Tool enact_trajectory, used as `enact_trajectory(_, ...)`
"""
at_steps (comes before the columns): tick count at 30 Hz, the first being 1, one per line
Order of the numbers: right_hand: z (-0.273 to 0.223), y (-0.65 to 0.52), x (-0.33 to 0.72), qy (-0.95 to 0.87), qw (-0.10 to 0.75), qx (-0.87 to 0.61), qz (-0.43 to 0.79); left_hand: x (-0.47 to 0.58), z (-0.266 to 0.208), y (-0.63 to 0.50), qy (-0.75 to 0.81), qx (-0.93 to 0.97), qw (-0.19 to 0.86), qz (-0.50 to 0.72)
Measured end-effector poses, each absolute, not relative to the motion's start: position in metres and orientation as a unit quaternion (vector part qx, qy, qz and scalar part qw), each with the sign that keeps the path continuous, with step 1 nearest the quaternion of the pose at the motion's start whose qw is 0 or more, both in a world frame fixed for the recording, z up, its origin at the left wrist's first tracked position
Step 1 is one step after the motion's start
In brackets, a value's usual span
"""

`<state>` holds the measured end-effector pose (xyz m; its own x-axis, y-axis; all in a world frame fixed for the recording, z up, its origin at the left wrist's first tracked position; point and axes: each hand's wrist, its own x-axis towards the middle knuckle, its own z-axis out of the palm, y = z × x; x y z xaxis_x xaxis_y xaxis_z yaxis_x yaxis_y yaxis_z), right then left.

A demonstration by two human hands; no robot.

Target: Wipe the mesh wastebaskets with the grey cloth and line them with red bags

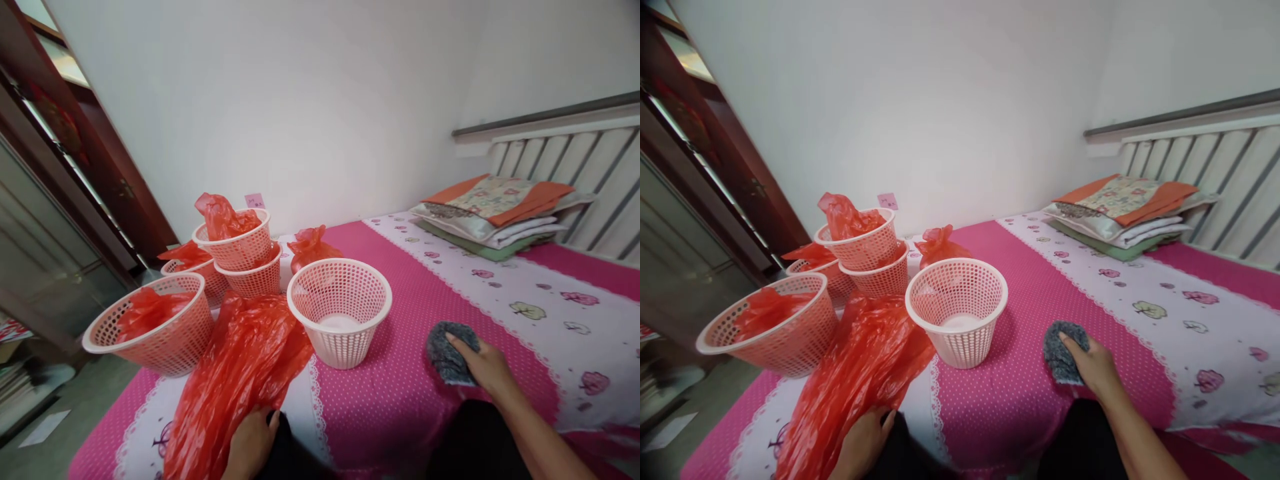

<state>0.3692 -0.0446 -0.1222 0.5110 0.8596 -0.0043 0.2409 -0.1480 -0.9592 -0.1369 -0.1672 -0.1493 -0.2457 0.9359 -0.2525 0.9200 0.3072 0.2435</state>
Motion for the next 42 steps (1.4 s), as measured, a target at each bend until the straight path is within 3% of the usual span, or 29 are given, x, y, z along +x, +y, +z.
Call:
enact_trajectory(11, -0.126, -0.035, 0.365, -0.5, 0.487, -0.668, 0.259, -0.123, -0.149, -0.171, 0.791, 0.597, 0.132, 0.002)
enact_trajectory(22, -0.132, -0.021, 0.367, -0.468, 0.486, -0.689, 0.264, -0.125, -0.149, -0.166, 0.826, 0.543, 0.144, 0.042)
enact_trajectory(29, -0.137, -0.007, 0.355, -0.434, 0.525, -0.682, 0.266, -0.129, -0.147, -0.166, 0.835, 0.53, 0.14, 0.048)
enact_trajectory(36, -0.138, -0.016, 0.347, -0.325, 0.599, -0.699, 0.218, -0.137, -0.146, -0.17, 0.838, 0.526, 0.13, 0.061)
enact_trajectory(42, -0.157, -0.044, 0.347, -0.233, 0.681, -0.648, 0.25, -0.142, -0.145, -0.171, 0.834, 0.531, 0.133, 0.066)
